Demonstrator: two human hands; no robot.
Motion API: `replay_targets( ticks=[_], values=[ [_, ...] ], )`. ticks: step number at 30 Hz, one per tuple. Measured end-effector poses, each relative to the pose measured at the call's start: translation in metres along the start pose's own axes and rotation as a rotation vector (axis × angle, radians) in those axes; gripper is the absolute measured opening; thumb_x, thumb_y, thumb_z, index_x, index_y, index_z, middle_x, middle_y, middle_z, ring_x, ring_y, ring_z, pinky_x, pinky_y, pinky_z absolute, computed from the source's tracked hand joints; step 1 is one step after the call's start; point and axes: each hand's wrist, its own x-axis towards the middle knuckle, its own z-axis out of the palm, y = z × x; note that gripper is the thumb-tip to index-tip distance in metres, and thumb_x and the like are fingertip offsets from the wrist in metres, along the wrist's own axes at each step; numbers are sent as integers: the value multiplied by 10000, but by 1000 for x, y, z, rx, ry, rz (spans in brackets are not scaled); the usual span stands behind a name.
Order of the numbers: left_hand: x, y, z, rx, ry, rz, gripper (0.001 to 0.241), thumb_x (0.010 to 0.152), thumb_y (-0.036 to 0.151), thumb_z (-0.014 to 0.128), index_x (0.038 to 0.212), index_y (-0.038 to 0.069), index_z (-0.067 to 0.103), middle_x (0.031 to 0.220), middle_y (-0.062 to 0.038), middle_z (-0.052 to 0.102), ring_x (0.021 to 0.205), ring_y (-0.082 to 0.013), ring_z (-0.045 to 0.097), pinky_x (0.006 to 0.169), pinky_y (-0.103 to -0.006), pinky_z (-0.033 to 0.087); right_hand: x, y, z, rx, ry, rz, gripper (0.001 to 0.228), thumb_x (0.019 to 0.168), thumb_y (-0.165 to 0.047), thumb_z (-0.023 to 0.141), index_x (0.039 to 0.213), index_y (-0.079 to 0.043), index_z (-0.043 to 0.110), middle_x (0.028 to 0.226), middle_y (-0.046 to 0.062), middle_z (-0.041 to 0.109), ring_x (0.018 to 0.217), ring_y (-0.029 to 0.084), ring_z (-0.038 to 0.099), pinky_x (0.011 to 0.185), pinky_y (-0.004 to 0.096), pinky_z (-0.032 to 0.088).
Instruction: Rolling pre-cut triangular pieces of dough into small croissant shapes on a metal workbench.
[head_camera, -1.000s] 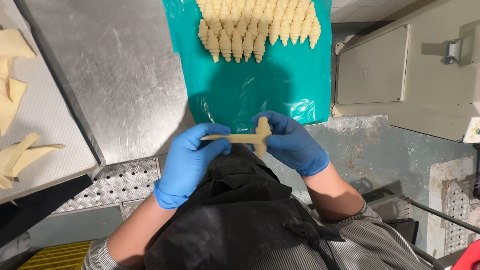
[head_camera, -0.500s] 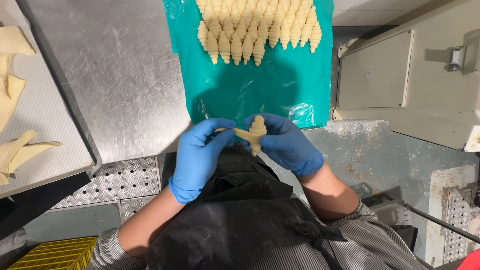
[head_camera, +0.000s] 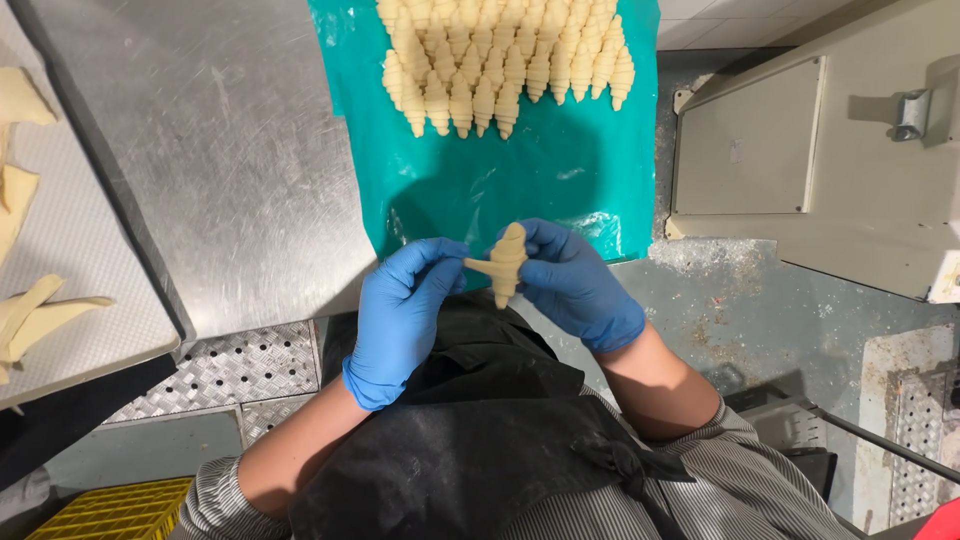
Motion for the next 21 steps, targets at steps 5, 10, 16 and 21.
replay_targets(
  ticks=[5,10,16,21],
  values=[
    [18,-16,5,284,63,80,441,874,26,758,1279,48,585,1118,-45,644,852,-97,587,733,-228,561,7,10,-10,-62,-211,8,389,1055,41,681,1428,92,585,1266,219,685,1067,297,692,976,428,577],
    [17,-31,-22,93,98,65,471,959,21,700,1395,56,528,1298,-69,565,1062,-125,569,917,-258,508,78,-31,-39,-289,158,-234,387,975,-94,697,1324,37,590,1206,130,702,1085,217,703,950,365,589],
    [14,-38,-41,18,185,-101,414,995,90,620,1397,57,530,1329,-59,598,1061,-128,606,902,-280,535,189,-18,-147,-804,506,-612,333,1004,-102,704,1278,80,649,1236,174,669,1022,205,695,896,327,576],
    [0,-47,-58,-39,236,-135,415,1022,107,578,1430,55,521,1301,-72,622,1021,-146,627,943,-290,549,197,10,-132,-1421,747,-691,343,1084,-132,640,1407,-17,638,1425,201,559,1267,302,633,1112,377,536]
  ],
)
